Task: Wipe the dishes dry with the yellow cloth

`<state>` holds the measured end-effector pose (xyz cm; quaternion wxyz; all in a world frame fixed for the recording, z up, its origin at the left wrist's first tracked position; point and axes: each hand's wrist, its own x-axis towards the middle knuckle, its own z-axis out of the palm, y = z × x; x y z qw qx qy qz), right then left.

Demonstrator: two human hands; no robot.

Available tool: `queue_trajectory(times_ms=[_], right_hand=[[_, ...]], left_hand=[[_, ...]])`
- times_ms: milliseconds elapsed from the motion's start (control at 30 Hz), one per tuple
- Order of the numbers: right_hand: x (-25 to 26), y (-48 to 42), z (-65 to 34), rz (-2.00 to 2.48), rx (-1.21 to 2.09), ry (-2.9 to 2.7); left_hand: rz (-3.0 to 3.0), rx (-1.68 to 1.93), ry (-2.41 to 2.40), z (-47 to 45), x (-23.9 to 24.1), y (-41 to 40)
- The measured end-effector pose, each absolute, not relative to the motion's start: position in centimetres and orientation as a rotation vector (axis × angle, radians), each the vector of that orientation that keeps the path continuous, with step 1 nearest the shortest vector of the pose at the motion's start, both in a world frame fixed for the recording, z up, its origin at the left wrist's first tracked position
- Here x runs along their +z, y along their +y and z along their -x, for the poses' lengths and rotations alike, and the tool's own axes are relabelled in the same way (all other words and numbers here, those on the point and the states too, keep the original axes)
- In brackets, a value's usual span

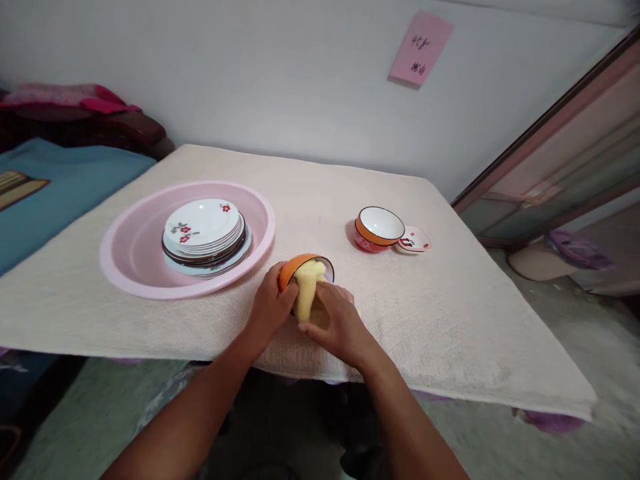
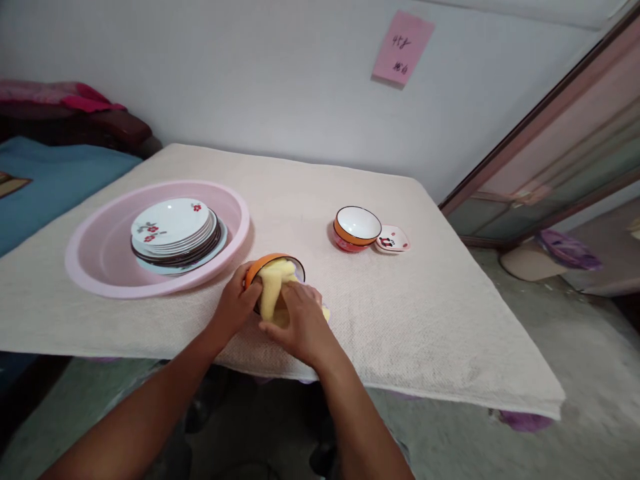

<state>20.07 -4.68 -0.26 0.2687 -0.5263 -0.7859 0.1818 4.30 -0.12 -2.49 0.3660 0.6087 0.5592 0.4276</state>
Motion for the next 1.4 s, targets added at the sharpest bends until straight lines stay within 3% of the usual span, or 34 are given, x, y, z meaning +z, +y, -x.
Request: queue_trajectory(times_ms=[167,467,700,900,1067,1233,1400], right_hand=[[-1.0,-4.2,-20.1,1.566,0.456,-1.834],[-0.3,-5.5,-18.7,1.437,0.510,-2.111],[-1.4,-4.8,-19.7,1.646,0.219,-1.812],[-0.7,-5.5,-18.5,1.391,0.388,-2.125],[-2.4,-5.0,-17.9,1.442,0.213,-2.325],[-4.0,-4.0,-18.4,1.440,0.143,-2.348],[-3.9,-4.3,-17.5,1.375,0.243,-2.202]], left_hand=[[-1.520,1.155,1.433,-4.8,-2.5,-0.3],[-1.532,1.168,1.442,-4.7,-2.2,-0.3],[-1.529,1.192,1.419,-4.7,-2.2,-0.4],[-1.526,1.176,1.442,-4.3,-2.0,-0.1],[-1.601,1.092,1.452,-3.6,-1.9,0.1],[-1.692,0.937,1.476,-2.7,-1.7,0.6],[-1.582,1.056,1.442,-3.2,-2.1,0.4]])
